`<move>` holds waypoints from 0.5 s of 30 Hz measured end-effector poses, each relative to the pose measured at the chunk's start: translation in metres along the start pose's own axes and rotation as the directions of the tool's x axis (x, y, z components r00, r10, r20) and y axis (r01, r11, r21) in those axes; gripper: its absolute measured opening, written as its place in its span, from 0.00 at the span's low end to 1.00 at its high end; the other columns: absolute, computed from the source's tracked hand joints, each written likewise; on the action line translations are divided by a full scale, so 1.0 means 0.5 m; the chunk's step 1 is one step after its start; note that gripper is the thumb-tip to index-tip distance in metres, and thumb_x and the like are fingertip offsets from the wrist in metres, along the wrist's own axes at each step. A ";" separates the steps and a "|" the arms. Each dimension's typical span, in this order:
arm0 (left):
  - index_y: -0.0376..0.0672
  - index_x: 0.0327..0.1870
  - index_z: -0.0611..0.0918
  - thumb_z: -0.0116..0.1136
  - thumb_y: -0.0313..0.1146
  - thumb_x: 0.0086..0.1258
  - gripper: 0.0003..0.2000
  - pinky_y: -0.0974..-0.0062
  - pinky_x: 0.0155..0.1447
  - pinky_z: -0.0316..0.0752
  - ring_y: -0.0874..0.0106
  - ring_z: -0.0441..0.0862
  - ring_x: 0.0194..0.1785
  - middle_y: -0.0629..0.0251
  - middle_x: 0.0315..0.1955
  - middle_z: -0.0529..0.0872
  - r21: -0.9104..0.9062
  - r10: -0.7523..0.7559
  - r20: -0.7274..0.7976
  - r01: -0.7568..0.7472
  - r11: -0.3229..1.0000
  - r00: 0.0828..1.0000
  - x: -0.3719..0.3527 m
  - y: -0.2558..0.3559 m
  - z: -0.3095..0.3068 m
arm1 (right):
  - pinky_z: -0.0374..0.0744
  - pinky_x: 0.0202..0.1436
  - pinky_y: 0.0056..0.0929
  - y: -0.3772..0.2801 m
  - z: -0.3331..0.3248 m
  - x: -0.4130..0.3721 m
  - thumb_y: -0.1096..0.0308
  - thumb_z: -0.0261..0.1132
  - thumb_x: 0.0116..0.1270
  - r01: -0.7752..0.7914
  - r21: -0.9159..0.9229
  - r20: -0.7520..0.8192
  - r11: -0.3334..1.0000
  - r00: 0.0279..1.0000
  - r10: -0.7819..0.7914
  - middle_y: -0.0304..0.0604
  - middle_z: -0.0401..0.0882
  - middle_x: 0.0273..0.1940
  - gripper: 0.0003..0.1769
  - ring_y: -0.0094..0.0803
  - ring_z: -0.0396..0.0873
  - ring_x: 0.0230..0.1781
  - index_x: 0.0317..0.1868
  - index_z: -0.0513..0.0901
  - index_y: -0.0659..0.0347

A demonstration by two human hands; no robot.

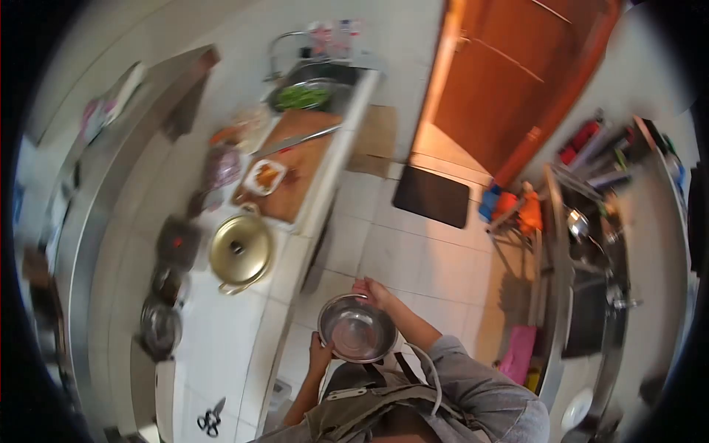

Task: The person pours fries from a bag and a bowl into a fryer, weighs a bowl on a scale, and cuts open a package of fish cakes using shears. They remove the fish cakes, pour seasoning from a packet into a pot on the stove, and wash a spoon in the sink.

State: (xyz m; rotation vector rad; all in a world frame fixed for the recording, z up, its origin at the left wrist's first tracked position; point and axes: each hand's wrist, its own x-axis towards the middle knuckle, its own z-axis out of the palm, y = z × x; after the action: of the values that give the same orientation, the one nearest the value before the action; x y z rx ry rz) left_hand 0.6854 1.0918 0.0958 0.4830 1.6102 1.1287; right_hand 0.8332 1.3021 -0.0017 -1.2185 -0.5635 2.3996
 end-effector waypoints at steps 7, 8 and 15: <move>0.37 0.42 0.70 0.53 0.22 0.53 0.14 0.77 0.38 0.74 0.73 0.77 0.38 0.61 0.35 0.77 0.415 -0.131 0.754 -0.312 0.855 0.644 0.066 0.030 0.236 | 0.75 0.48 0.40 0.312 -0.493 -0.664 0.50 0.43 0.68 0.668 0.227 -0.829 0.709 0.515 -0.219 0.47 0.74 0.46 0.22 0.36 0.74 0.44 0.54 0.68 0.53; 0.38 0.43 0.70 0.53 0.21 0.53 0.15 0.77 0.36 0.74 0.74 0.76 0.37 0.63 0.34 0.77 0.392 -0.163 0.826 -0.342 0.854 0.539 0.057 0.023 0.291 | 0.74 0.46 0.39 0.378 -0.503 -0.777 0.50 0.43 0.68 0.744 0.166 -0.917 0.647 0.357 -0.176 0.45 0.75 0.45 0.22 0.35 0.74 0.44 0.53 0.69 0.53; 0.43 0.46 0.71 0.50 0.21 0.52 0.17 0.82 0.29 0.74 0.77 0.75 0.37 0.68 0.36 0.75 0.325 -0.472 0.877 -0.613 0.720 -0.089 -0.285 0.019 0.640 | 0.76 0.35 0.29 1.055 -0.137 -1.170 0.57 0.50 0.65 0.925 -0.184 -0.847 0.333 -0.321 0.423 0.40 0.79 0.33 0.15 0.27 0.77 0.31 0.45 0.75 0.55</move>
State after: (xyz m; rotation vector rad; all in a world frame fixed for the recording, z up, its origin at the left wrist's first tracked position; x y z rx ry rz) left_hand 1.0238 1.1214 0.1812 1.5635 0.3426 -0.2178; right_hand 1.1254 0.5719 0.0800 -1.3811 0.6906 0.0274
